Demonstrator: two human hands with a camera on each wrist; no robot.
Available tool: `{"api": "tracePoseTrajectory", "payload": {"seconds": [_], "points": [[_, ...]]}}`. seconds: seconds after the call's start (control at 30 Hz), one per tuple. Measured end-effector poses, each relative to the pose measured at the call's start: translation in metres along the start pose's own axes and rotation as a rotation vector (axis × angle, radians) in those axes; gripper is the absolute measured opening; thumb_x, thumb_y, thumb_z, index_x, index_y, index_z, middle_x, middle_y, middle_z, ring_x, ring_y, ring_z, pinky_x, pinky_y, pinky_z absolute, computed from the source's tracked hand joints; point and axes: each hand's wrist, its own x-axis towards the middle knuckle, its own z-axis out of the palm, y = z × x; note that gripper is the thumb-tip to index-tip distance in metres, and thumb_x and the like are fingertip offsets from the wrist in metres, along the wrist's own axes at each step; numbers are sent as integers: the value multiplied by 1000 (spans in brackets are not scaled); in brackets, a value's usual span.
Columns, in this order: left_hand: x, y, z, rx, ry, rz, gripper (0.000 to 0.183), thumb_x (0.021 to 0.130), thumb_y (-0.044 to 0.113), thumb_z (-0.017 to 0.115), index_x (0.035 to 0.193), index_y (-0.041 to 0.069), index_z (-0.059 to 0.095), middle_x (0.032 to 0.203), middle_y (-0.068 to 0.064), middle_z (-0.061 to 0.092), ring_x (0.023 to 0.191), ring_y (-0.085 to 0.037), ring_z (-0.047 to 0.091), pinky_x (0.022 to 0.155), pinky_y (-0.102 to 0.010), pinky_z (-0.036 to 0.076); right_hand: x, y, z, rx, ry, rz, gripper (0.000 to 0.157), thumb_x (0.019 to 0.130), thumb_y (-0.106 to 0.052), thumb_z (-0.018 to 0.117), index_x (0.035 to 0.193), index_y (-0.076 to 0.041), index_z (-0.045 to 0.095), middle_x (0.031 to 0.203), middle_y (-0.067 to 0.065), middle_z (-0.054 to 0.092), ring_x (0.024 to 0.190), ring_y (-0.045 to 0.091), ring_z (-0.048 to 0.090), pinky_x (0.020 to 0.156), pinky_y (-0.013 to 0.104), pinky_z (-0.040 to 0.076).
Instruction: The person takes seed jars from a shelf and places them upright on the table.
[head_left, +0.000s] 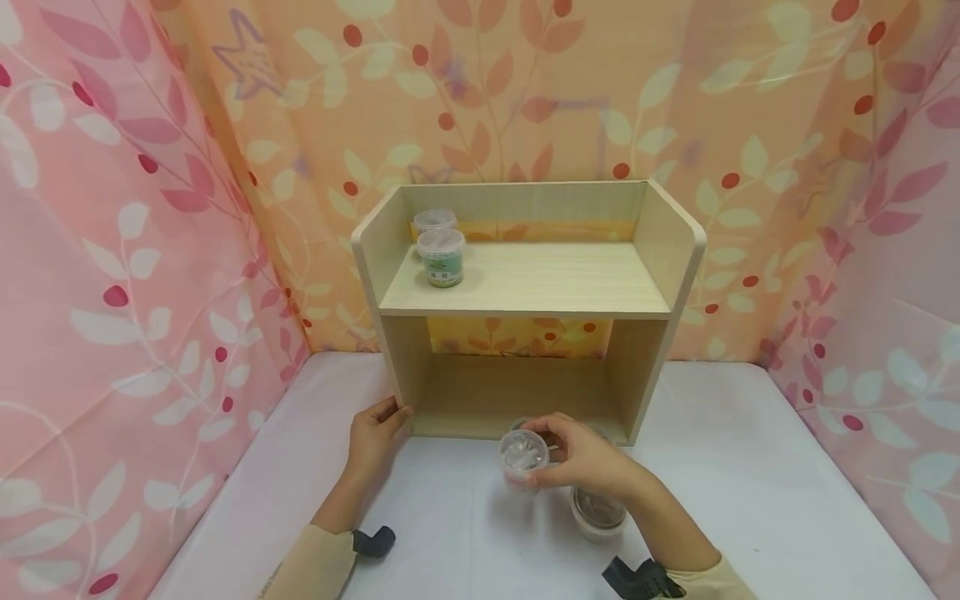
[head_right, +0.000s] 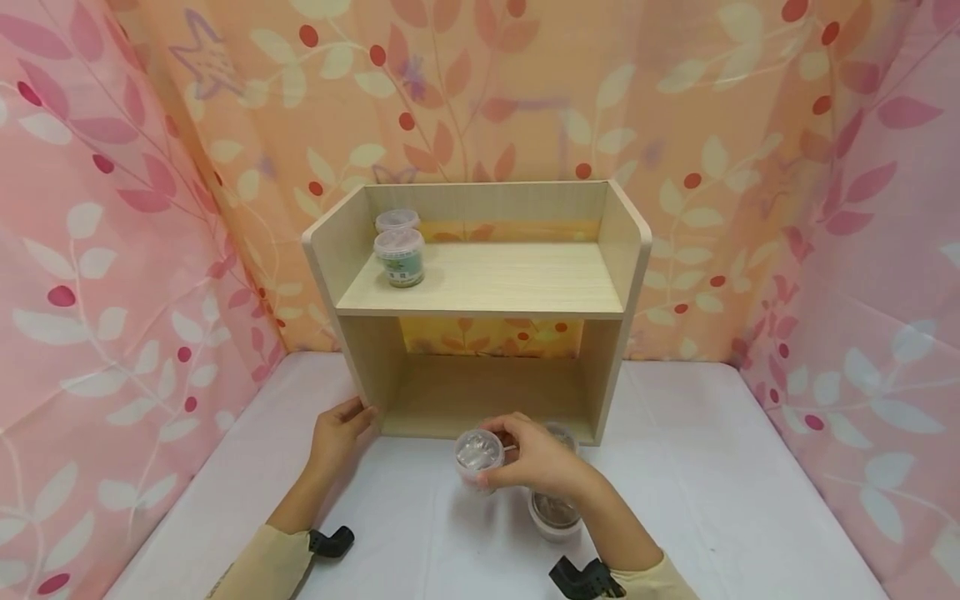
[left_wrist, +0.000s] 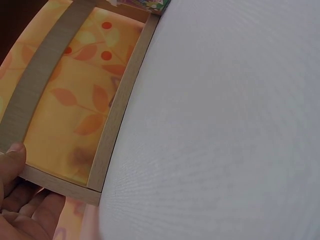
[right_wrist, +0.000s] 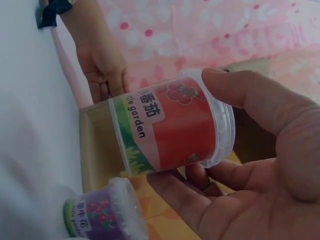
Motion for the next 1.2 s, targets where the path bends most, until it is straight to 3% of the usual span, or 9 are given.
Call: {"api": "tracePoseTrajectory", "payload": {"seconds": [0.43,0.6,0.8,0.97,1.2], "points": [[0,0,0,1,-5,-12,37,94,14,76,126,-3,70,123,-18,72,105,-12,71,84,-17,56,7,9,17,26,-24,96,68,76,-17,89,132,0,54,123,11,62,102,21,61,80,26,55],[0,-1,-1,20,3,-8,38,94,17,77,125,-3,70,122,-18,72,105,-12,71,84,-15,55,9,13,20,-64,-65,60,74,77,-22,87,140,0,55,128,10,63,106,21,60,82,25,54],[0,-2,0,9,-1,-9,37,94,15,76,126,-4,70,122,-20,72,104,-13,71,83,-15,55,6,16,20,-178,-79,11,69,75,-23,88,136,-3,60,129,7,64,113,23,60,89,31,54],[0,-2,0,7,-4,-13,36,94,15,76,124,-3,71,121,-19,73,103,-12,71,83,-15,55,5,16,19,-273,-57,32,70,70,-29,92,130,-8,62,120,2,67,107,19,60,88,35,53],[0,-1,-1,33,-6,-3,35,94,18,77,123,-1,73,119,-16,74,102,-9,71,83,-16,55,6,16,18,-367,-49,32,71,67,-28,95,128,-7,65,119,1,69,109,21,63,91,39,53]]}}
